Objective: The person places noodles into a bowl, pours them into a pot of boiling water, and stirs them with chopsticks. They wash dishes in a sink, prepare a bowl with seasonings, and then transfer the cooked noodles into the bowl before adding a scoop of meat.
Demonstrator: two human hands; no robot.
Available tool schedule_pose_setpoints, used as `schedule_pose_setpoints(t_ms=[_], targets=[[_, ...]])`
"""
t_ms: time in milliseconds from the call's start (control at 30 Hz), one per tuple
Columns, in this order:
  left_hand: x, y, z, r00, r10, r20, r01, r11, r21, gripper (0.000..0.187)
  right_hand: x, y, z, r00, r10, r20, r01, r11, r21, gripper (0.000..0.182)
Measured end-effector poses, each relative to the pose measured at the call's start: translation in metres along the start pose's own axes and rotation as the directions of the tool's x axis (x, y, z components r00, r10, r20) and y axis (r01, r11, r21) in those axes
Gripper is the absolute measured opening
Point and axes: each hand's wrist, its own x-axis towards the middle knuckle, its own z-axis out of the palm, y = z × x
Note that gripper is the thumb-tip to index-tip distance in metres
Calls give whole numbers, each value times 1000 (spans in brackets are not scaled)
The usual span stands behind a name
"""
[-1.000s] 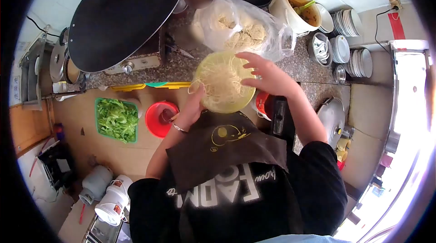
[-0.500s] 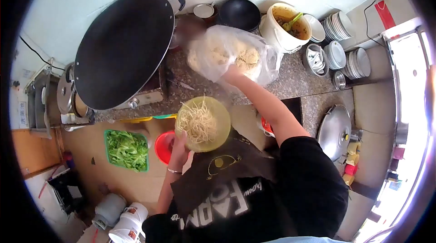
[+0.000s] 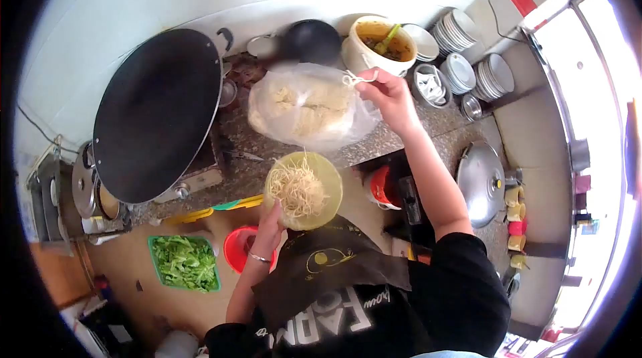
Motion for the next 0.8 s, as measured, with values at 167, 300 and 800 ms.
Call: schedule_pose_setpoints(t_ms=[167,300,800], targets=[[27,-17,47,994,-58,89,52,996,75,48,-92,-38,-43,1000,5,-5,-4,952,305,11],[17,-35,107,961,-146,234,108,980,169,47,-182,-20,-70,984,174,45,-160,960,-230,29],[-192,-352,279,309,-793,525,348,608,713,48,-724,11,-183,475,536,-697,484,503,716,72]])
